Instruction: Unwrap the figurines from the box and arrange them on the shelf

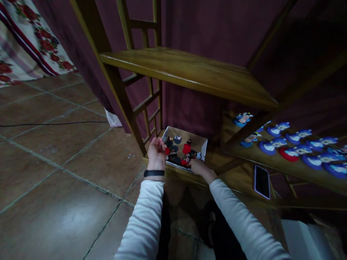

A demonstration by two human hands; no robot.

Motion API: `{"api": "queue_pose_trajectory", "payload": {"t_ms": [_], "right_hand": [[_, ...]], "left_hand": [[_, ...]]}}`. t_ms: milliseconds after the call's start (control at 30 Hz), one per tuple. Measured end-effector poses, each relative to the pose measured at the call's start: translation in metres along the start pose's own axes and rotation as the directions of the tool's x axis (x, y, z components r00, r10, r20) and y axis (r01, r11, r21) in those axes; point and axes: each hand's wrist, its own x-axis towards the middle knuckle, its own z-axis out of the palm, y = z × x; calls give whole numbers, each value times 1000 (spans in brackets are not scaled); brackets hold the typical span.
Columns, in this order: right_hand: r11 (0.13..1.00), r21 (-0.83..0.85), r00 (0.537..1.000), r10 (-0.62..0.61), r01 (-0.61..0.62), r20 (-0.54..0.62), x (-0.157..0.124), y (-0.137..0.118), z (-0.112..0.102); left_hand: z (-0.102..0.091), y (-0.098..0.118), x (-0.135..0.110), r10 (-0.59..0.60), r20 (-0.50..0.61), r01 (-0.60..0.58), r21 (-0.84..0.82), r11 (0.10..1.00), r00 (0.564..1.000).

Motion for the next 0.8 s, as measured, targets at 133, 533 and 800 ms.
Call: {"api": "queue_pose_trajectory", "payload": {"t_ms": [133, 533, 800], "right_hand": [[998, 61, 996, -26, 31, -86, -2, 4, 4], [904, 56, 886, -400, 423, -234, 41, -37, -7], [897, -121, 884, -439, 424, -161, 44, -33, -10]], "left_hand": [[3, 1, 4, -53, -21, 53, 0, 999, 998], [6, 24, 3, -7, 9, 7, -43, 999, 1000], [8, 30, 8, -13, 18, 14, -59, 998, 1000]]}}
